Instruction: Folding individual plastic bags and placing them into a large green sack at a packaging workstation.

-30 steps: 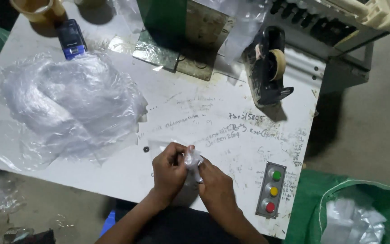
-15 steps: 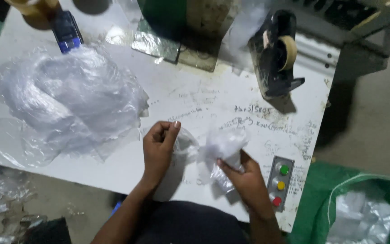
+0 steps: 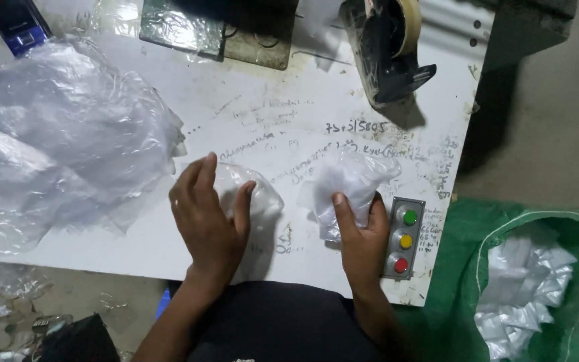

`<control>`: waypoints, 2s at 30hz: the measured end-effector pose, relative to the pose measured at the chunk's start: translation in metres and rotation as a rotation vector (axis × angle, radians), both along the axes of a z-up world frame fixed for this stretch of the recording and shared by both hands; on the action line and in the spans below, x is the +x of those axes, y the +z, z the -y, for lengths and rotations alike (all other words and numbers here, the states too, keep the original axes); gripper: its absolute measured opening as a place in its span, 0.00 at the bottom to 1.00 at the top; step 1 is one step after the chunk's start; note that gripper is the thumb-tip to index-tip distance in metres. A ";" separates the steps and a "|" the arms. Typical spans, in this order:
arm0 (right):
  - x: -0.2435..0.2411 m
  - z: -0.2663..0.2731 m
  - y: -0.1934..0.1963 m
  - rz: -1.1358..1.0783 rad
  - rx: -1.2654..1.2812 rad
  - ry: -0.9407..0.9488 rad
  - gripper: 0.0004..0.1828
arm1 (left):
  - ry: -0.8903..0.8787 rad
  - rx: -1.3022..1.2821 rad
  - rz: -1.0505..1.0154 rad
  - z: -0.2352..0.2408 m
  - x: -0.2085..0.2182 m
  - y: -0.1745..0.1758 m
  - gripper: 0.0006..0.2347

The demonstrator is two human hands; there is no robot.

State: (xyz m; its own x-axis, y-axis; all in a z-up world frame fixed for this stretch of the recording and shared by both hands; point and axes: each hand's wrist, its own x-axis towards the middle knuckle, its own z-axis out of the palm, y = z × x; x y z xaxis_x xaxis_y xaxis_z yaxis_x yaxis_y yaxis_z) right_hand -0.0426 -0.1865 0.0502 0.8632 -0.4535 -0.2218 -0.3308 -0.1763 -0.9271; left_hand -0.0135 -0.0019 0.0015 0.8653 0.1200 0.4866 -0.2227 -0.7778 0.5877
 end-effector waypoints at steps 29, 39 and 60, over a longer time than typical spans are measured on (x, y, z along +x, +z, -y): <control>-0.049 0.008 -0.019 -0.167 0.478 0.034 0.25 | -0.216 -0.656 -0.259 0.021 -0.026 0.025 0.13; -0.007 -0.001 -0.030 0.010 0.574 0.092 0.18 | -0.148 -1.025 -0.612 0.006 -0.008 0.000 0.09; -0.009 -0.002 -0.019 0.277 -0.655 0.731 0.21 | -0.214 0.287 0.332 0.026 -0.014 -0.023 0.06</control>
